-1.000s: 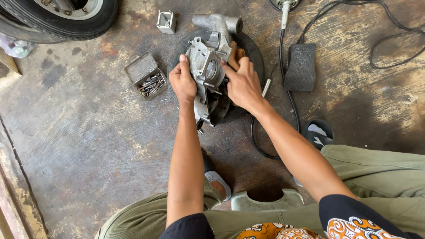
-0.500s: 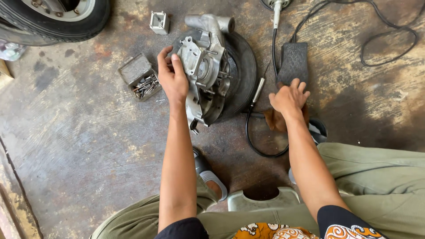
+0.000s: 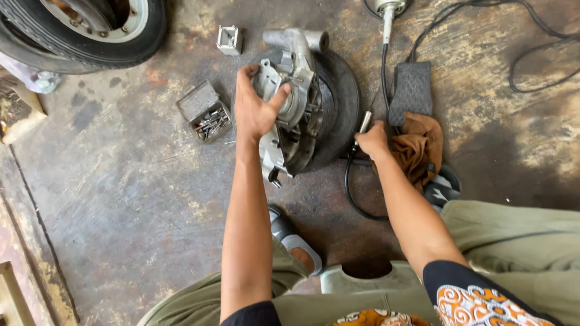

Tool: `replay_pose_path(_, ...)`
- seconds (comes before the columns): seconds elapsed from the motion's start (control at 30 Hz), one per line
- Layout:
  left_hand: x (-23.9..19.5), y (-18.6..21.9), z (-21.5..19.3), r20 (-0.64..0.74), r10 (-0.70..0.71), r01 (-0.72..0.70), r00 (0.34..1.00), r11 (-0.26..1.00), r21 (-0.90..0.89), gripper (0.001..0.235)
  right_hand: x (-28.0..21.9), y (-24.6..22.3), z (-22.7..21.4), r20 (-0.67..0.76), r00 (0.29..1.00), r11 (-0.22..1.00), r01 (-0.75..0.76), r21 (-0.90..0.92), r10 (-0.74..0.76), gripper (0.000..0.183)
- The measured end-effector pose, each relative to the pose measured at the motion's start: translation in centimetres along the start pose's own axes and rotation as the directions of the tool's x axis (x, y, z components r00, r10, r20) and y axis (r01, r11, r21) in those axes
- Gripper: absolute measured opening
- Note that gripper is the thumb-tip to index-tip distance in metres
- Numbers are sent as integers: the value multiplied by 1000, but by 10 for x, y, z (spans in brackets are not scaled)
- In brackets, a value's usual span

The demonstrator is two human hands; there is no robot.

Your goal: Cleaning and preparing a motorcycle engine casing using a cloth and a pneumatic tool

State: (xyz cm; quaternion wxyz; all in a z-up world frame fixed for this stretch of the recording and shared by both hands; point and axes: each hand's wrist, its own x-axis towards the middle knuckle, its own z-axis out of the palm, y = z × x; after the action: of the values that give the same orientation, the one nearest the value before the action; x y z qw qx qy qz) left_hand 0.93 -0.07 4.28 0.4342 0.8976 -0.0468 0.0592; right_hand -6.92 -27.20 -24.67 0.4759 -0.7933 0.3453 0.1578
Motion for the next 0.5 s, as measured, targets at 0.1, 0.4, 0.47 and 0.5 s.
replay_pose_path(0.1, 9, -6, 2, -7, -36, 35, 999, 998, -47, 81, -16, -13, -9, -52, 997, 997, 59, 43, -57, 51)
replay_pose_path(0.4, 3, -8, 12, -140, 76, -73, 987, 997, 26, 74, -176, -76, -14, -309, 820, 694, 573, 437, -483, 23)
replay_pose_path(0.47, 9, -12, 16, -89, 27, -20, 996, 997, 75, 81, -192, -89, -18, -207, 886, 656, 448, 608, -414, 25)
replay_pose_path(0.5, 10, -11, 15, -94, 38, -31, 995, 997, 72, 81, -198, -97, -18, -217, 881, 649, 459, 607, -421, 25)
